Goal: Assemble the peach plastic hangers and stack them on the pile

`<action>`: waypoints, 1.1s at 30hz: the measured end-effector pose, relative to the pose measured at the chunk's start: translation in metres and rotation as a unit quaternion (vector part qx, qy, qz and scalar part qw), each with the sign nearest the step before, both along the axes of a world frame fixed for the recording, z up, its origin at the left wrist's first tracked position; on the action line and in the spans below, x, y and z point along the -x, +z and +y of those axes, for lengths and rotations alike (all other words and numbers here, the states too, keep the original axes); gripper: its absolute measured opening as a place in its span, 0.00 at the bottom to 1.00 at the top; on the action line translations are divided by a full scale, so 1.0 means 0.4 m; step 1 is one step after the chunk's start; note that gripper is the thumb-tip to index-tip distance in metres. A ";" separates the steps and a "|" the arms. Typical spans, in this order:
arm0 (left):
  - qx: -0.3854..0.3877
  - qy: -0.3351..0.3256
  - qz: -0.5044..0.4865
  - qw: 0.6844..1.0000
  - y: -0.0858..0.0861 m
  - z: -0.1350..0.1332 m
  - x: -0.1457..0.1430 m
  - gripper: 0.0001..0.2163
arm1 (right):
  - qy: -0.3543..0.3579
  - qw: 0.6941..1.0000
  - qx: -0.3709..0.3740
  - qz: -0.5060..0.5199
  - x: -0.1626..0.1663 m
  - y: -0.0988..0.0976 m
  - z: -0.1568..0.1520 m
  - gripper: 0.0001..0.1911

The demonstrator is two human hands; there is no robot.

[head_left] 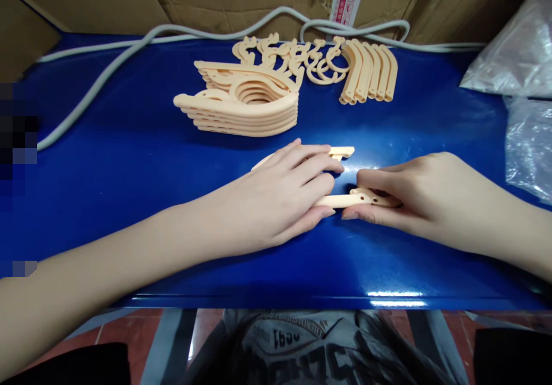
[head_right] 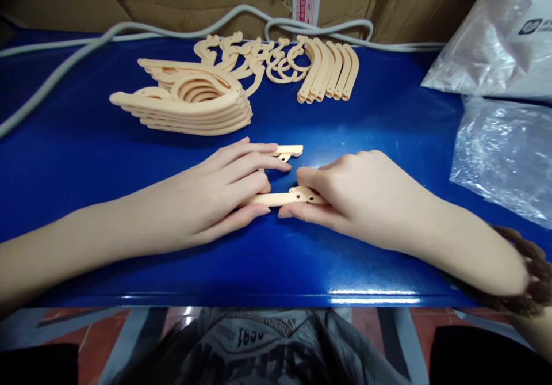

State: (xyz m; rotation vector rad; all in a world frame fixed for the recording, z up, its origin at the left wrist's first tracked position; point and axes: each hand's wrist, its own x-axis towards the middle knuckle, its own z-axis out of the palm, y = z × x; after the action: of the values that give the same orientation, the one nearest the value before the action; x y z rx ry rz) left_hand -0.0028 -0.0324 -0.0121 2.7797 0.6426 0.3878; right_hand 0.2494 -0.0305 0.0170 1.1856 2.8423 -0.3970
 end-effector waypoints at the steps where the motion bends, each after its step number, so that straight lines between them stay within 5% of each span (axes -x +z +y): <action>1: -0.001 0.000 0.001 1.000 0.000 0.000 0.000 0.10 | 0.000 1.000 -0.001 -0.003 0.000 0.001 0.000 0.31; 33: -0.016 -0.005 0.012 1.000 0.006 0.001 0.003 0.10 | 0.009 1.000 0.012 0.008 0.002 0.010 -0.002 0.28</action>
State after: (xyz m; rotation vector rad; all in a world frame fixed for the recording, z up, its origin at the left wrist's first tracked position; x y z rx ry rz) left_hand -0.0041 -0.0318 -0.0095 2.8208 0.6334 0.3676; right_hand 0.2487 -0.0313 0.0211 1.1573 2.8516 -0.4390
